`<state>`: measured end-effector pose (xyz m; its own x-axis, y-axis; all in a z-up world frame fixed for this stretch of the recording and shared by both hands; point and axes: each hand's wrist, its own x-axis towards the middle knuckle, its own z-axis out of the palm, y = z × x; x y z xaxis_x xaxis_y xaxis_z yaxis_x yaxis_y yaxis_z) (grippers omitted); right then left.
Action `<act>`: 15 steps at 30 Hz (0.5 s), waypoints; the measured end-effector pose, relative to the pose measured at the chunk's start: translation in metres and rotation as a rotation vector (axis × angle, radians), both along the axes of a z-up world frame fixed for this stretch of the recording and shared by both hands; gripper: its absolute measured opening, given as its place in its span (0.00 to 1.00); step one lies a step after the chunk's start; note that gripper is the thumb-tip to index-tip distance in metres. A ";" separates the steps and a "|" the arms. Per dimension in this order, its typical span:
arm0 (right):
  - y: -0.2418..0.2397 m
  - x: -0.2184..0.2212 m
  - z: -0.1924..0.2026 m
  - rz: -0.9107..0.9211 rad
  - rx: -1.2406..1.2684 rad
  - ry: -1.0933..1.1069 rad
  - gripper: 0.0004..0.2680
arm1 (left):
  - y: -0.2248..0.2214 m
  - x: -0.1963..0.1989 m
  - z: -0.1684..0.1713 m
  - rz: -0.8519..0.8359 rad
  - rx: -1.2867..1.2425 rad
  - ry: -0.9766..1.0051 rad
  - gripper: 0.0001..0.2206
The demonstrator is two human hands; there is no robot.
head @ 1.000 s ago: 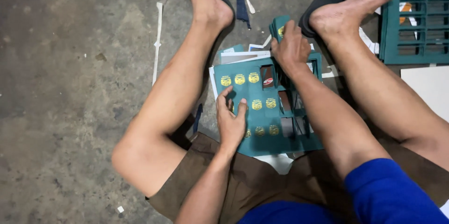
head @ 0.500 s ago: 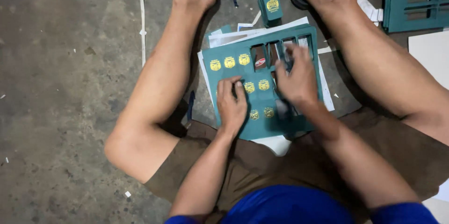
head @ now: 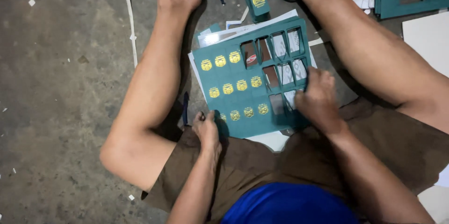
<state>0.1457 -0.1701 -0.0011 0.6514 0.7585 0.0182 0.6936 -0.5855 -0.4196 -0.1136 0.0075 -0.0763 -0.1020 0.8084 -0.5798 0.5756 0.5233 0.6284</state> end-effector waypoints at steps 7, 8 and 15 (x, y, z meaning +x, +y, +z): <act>-0.031 0.014 -0.029 -0.095 -0.239 0.202 0.19 | -0.014 0.021 0.038 -0.015 -0.186 0.079 0.27; -0.031 0.015 -0.030 -0.109 -0.253 0.207 0.18 | -0.016 0.021 0.039 -0.039 -0.173 0.086 0.27; -0.018 0.027 -0.026 -0.247 -0.280 0.276 0.12 | -0.023 0.021 0.049 -0.144 -0.185 0.150 0.30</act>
